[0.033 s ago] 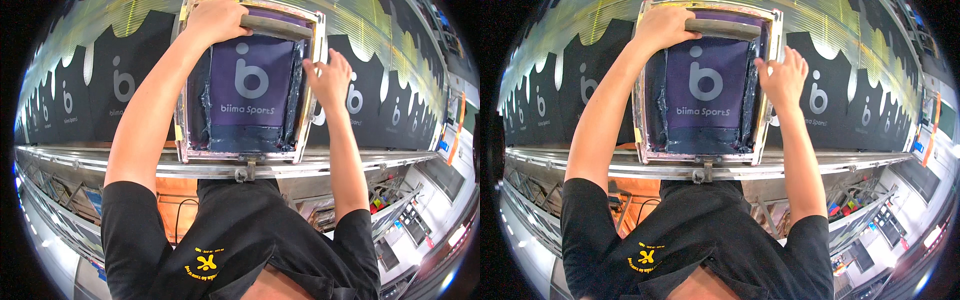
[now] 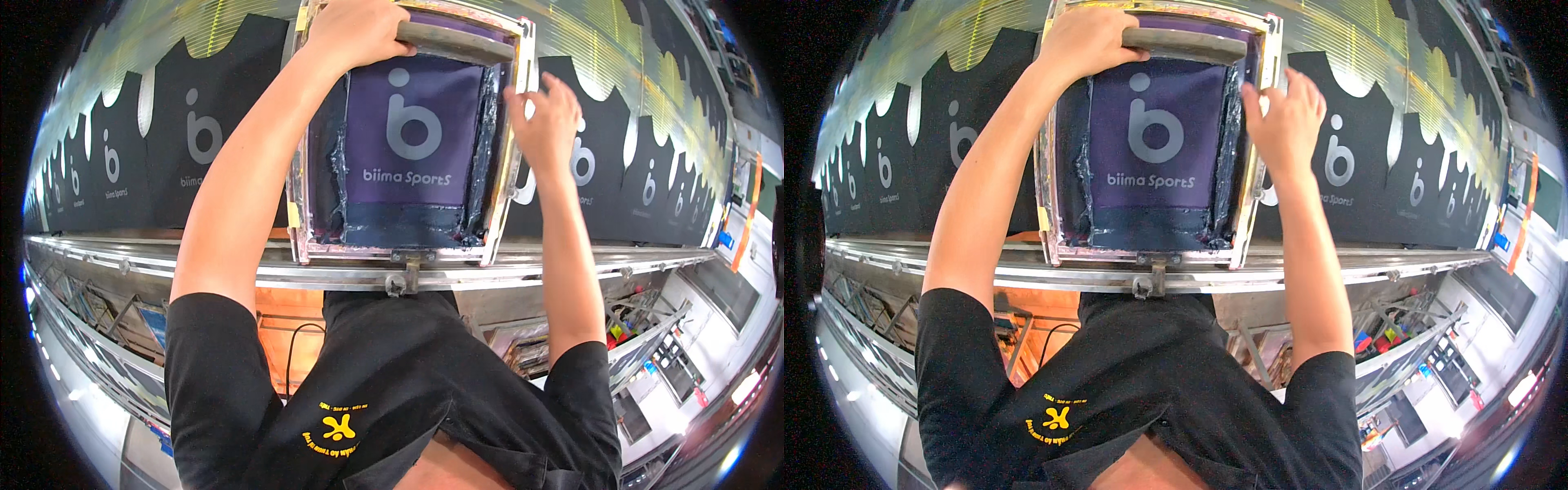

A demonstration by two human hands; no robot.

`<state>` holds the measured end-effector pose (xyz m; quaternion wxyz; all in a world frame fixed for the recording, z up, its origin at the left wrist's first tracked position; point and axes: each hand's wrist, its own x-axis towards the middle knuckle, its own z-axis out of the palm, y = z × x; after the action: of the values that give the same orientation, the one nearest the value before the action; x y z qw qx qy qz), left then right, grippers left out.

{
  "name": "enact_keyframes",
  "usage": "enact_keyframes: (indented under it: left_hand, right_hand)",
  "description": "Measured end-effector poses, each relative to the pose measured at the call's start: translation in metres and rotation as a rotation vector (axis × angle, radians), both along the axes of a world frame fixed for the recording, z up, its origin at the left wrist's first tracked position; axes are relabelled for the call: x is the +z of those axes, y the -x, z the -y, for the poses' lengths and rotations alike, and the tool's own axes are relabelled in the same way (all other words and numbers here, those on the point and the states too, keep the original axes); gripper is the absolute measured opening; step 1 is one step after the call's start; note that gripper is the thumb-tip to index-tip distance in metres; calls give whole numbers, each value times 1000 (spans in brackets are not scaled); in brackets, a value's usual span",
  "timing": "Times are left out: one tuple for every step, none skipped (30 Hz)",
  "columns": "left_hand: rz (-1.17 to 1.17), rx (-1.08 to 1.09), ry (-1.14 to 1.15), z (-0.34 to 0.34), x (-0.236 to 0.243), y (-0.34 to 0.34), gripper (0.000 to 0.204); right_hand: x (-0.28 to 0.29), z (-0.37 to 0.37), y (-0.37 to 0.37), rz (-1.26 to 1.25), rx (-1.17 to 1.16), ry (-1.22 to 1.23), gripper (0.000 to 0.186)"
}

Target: The person uses a squeegee to spread dark ink across a screen-printing frame mounted over a black t-shirt. They repeatedly pull the squeegee across the screen to coat it evenly, then lift the frame to reveal the printed logo on the shirt.

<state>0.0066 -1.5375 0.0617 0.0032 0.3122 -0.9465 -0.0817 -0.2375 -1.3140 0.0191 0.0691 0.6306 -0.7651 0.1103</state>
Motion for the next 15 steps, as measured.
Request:
enact_keyframes:
  left_hand:
    - [24, 17, -55, 1, 11, 1, 39]
    - [9, 7, -46, 2, 11, 1, 39]
    - [-3, 5, -37, 2, 11, -1, 40]
    - [-21, -4, -29, 3, 11, -1, 40]
    - [-28, -6, -19, 5, 9, 0, 40]
    - [-37, -7, -4, 7, 7, 2, 40]
    - [-46, -8, 11, 9, 5, 3, 41]
    - [-22, 7, -1, 9, 3, 2, 41]
    - [1, 16, -13, 8, 5, 3, 41]
    - [24, 26, -24, 6, 7, 4, 42]
    - [16, 20, -12, 1, 10, 3, 43]
    - [28, 7, -37, -8, 8, -1, 42]
    - [41, -6, -61, -26, 3, -9, 41]
    - [51, -23, -75, -43, -1, -16, 41]
    - [23, -21, -42, -67, -1, -25, 38]
  right_hand:
    - [7, 15, 0, 59, 45, 158, 43]
    - [19, 35, -5, 148, 93, 247, 44]
    - [33, 58, -14, 188, 200, 301, 43]
    - [44, 76, -21, 221, 301, 353, 43]
    - [41, 91, -21, 253, 265, 136, 44]
    - [37, 107, -21, 283, 228, -75, 46]
    - [35, 116, -21, 310, 189, -286, 48]
    - [38, 120, -29, 305, 128, -311, 45]
    - [46, 121, -37, 300, 62, -336, 43]
    - [49, 118, -43, 293, -4, -361, 41]
    - [31, 108, -37, 134, 108, -208, 51]
    - [31, 95, -45, 169, 107, -240, 48]
    - [35, 76, -52, 204, 105, -272, 45]
    - [38, 59, -58, 235, 101, -294, 42]
    - [24, 34, -61, 220, 185, -132, 43]
